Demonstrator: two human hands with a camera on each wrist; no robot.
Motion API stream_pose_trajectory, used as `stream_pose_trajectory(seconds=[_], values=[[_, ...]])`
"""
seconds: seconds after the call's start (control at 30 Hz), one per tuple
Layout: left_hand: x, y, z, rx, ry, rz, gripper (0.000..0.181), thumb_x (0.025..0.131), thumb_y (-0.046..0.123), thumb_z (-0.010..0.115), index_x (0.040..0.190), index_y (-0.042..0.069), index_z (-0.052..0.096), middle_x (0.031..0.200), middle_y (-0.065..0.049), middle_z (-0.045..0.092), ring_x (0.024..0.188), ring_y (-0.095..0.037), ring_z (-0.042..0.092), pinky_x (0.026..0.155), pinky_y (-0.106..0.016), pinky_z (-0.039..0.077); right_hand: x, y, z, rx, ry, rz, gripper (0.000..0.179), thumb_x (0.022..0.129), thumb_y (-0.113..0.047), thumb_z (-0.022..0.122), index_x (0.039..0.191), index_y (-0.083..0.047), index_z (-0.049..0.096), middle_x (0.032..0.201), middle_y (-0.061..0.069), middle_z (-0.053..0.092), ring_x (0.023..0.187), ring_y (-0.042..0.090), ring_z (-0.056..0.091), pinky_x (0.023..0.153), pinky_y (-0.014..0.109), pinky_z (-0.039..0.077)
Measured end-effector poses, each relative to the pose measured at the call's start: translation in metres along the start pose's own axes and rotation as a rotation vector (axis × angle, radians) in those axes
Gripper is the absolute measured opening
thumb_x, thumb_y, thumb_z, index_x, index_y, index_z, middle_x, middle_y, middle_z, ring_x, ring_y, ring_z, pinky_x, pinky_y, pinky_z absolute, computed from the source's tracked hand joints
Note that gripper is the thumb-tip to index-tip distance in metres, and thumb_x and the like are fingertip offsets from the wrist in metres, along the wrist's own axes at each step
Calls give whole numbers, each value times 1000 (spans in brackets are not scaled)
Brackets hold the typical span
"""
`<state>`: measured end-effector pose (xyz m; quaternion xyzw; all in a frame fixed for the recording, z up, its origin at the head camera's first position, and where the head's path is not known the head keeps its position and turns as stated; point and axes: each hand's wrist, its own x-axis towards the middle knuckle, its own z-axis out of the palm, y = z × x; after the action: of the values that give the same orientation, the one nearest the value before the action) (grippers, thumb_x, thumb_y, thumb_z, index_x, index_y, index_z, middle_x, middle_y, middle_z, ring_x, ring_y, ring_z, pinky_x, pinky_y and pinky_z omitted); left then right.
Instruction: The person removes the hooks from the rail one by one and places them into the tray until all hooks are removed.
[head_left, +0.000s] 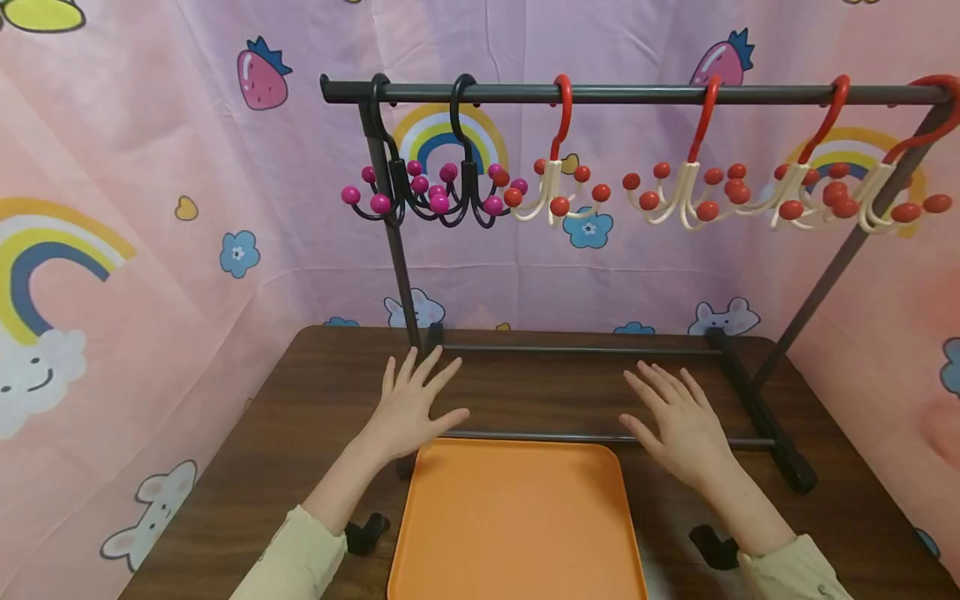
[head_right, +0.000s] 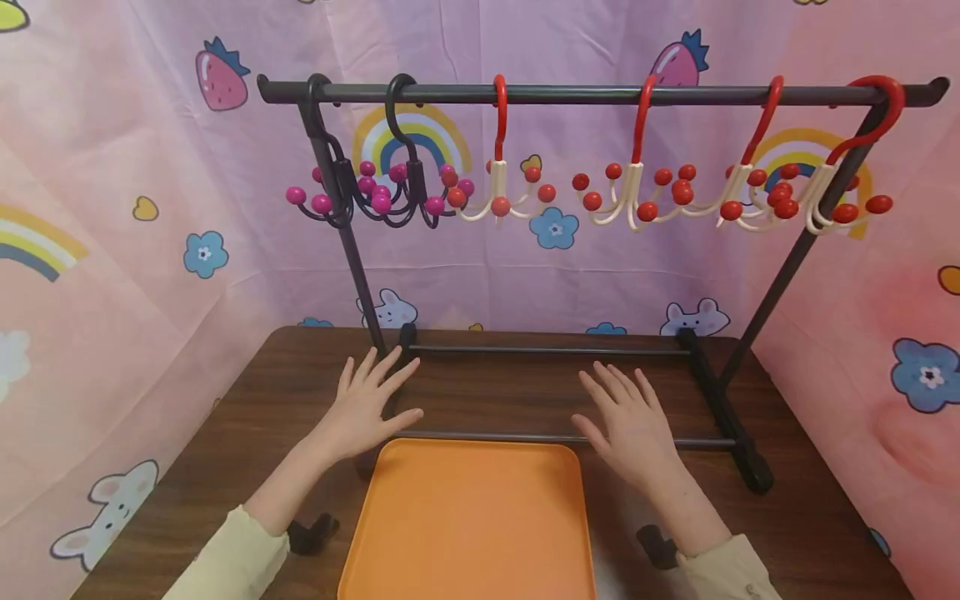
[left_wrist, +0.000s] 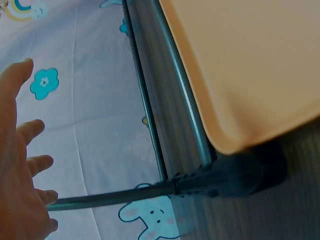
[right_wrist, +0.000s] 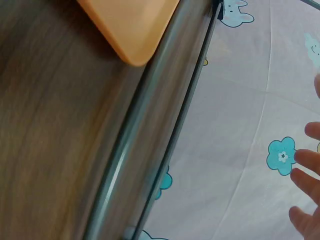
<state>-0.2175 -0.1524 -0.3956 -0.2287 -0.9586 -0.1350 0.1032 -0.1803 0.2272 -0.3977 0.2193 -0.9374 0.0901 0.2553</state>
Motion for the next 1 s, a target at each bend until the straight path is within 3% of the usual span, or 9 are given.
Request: stream_pose_trajectory(seconds=[0.13, 0.27, 0.43, 0.53, 0.77, 0.9, 1.0], values=[[7, -10, -7, -54, 13, -8, 69, 86, 56, 47, 143, 23, 27, 149, -10, 22, 135, -42, 17, 106, -60, 7, 4, 6, -7, -18, 62, -54, 45, 81, -29, 64, 120, -8, 56, 120, 14, 56, 108, 33, 51, 101, 47, 29], [14, -20, -13, -98, 49, -33, 64, 88, 47, 51, 142, 19, 31, 145, -12, 30, 131, -39, 28, 103, -59, 22, 8, 15, -18, -49, 127, -126, 34, 85, -29, 57, 109, -6, 62, 105, 13, 62, 93, 33, 57, 89, 47, 38], [21, -31, -23, -133, 121, -74, 54, 90, 37, 54, 137, 17, 39, 139, -12, 39, 125, -36, 38, 97, -56, 34, 16, 30, -39, -86, 235, -203, 46, 95, -39, 35, 98, -4, 65, 91, 12, 63, 81, 32, 58, 80, 46, 42], [25, -36, -31, -161, 179, -109, 48, 90, 34, 54, 133, 15, 45, 133, -12, 45, 120, -34, 44, 93, -53, 40, 23, 39, -55, -106, 308, -220, 49, 95, -39, 33, 93, -3, 65, 85, 12, 63, 76, 33, 58, 75, 47, 42], [39, -42, -49, -266, 341, -188, 40, 90, 27, 56, 123, 5, 52, 117, -14, 55, 107, -33, 53, 86, -48, 45, 30, 64, -97, -156, 395, -142, 48, 90, -41, 36, 88, -2, 64, 77, 14, 61, 68, 37, 56, 63, 48, 39], [52, -45, -58, -336, 411, -226, 43, 89, 22, 57, 125, 0, 48, 116, -17, 56, 106, -32, 54, 86, -44, 47, 32, 76, -118, -184, 375, -73, 30, 83, -26, 51, 91, -1, 64, 75, 17, 59, 61, 36, 54, 56, 48, 39], [63, -47, -63, -380, 423, -244, 49, 88, 21, 57, 129, -1, 43, 117, -19, 55, 107, -32, 56, 86, -43, 48, 33, 82, -129, -195, 334, 1, 21, 76, -11, 61, 93, 2, 63, 76, 19, 59, 57, 35, 53, 50, 47, 40]])
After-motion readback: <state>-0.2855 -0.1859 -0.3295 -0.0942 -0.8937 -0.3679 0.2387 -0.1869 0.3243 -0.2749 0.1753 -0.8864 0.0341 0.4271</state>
